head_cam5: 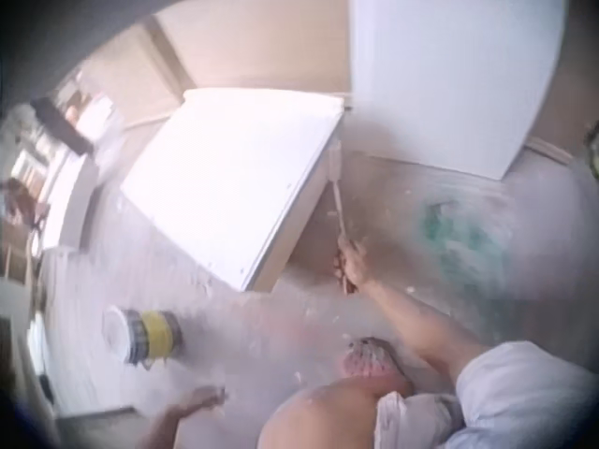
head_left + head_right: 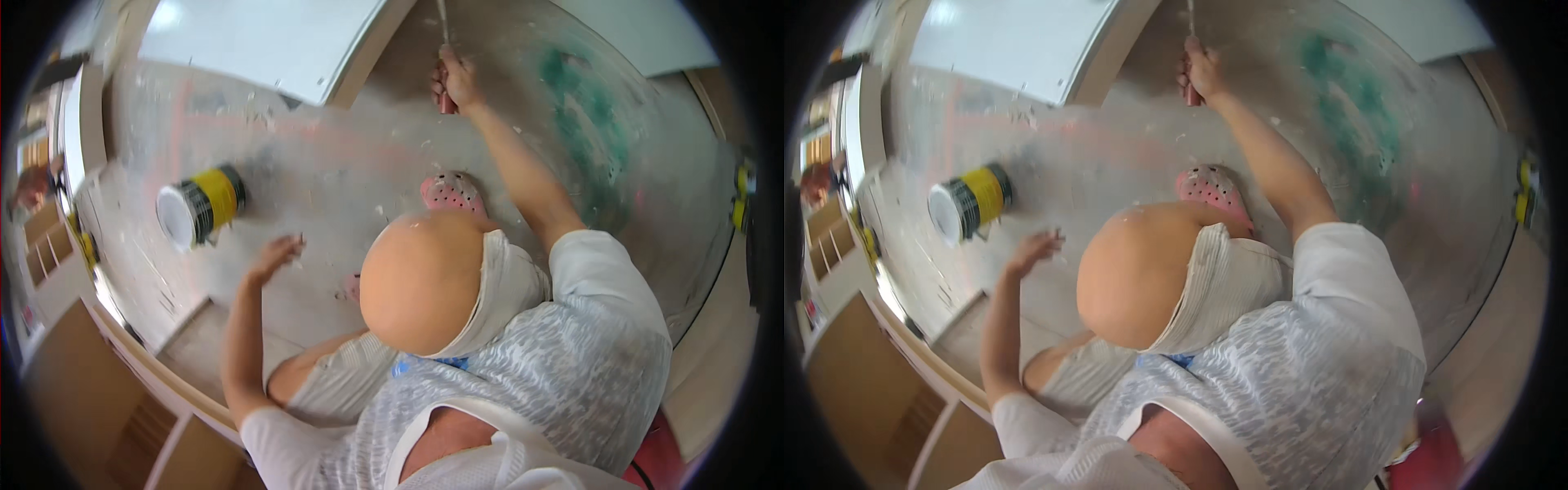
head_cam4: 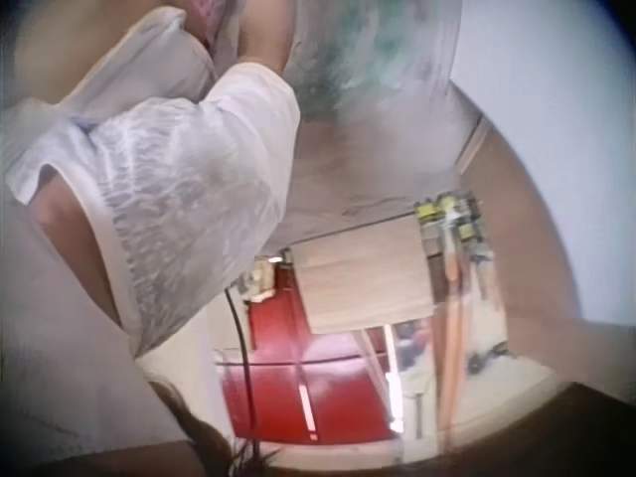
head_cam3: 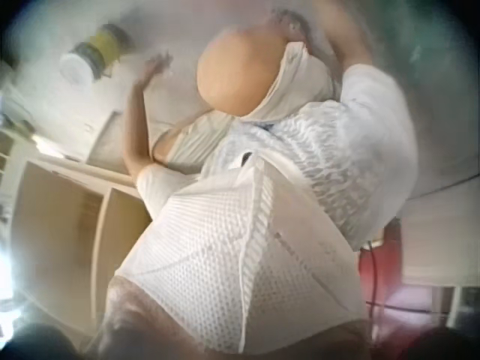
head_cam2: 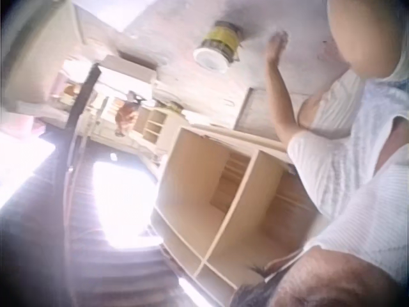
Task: The person paints the side of a wooden cabinet component using a small paint roller, dipping the roller into a paint can and applying white paint to the surface.
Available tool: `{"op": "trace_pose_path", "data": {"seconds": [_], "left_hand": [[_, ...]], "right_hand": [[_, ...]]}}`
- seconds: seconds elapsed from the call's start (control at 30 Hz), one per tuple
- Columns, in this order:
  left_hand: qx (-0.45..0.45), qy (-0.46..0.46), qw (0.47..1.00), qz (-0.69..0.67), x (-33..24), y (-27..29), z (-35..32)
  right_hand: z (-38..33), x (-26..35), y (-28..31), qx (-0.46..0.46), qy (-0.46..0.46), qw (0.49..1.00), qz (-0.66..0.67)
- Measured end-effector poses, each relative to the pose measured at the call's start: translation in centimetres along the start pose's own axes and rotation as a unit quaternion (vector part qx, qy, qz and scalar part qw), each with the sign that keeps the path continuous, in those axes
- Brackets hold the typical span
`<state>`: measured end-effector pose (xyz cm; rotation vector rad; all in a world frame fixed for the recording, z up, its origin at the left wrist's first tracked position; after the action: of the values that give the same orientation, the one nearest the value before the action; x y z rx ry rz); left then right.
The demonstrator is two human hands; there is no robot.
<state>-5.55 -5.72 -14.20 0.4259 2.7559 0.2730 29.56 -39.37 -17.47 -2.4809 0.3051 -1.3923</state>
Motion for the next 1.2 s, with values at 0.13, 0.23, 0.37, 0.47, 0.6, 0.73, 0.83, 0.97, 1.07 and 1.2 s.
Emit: {"op": "trace_pose_path", "data": {"seconds": [0.13, 0.23, 0.37, 0.47, 0.6, 0.73, 0.83, 0.97, 1.07, 1.2], "left_hand": [[0.026, -0.088, 0.962, -0.256, -9.8, -2.7, 7.3], [0.028, -0.118, 0.914, -0.388, -15.1, -4.1, 9.7], [0.034, -0.179, 0.744, -0.643, -20.3, -3.7, 11.3], [0.056, -0.178, 0.67, -0.719, -22.4, -5.0, 11.7], [0.136, -0.212, 0.632, -0.733, -25.3, -6.9, 11.0], [0.126, -0.207, 0.629, -0.739, -25.2, -7.1, 11.3], [0.124, -0.21, 0.622, -0.744, -24.4, -6.5, 11.5], [0.133, -0.208, 0.623, -0.742, -25.2, -7.5, 10.9], [0.098, -0.18, 0.637, -0.743, -24.6, -7.5, 10.7], [0.119, -0.211, 0.653, -0.717, -24.2, -6.4, 11.0]], "right_hand": [[-5.8, -3.3, -0.2, 0.015, -0.039, 0.999, -0.034], [-10.6, -4.9, 0.2, 0.054, -0.034, 0.995, -0.071], [-11.4, -1.4, 4.8, 0.0, 0.08, 0.988, -0.13], [-11.2, 5.7, 10.2, -0.146, 0.182, 0.839, -0.491], [-9.3, 12.7, 12.5, -0.149, 0.238, 0.792, -0.541], [-6.6, 18.2, 11.6, -0.112, 0.198, 0.696, -0.681], [-5.4, 18.8, 11.0, -0.067, 0.109, 0.787, -0.603], [-4.6, 14.4, 12.6, -0.11, 0.01, 0.862, -0.496], [-5.1, 15.7, 11.5, -0.145, 0.189, 0.766, -0.597], [-2.8, 19.8, 11.7, -0.097, 0.153, 0.646, -0.741]]}}
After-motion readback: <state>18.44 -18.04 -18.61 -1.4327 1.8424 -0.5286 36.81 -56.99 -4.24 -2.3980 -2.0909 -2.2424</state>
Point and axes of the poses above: each hand's wrist, its own z-axis towards the middle knuckle, its own y-axis out of the back of the hand, x = y × z, the point moved 10 cm from there along z, towards the middle knuckle, and after that the axes turned 5 degrees about -x, right-handed, at the moved point
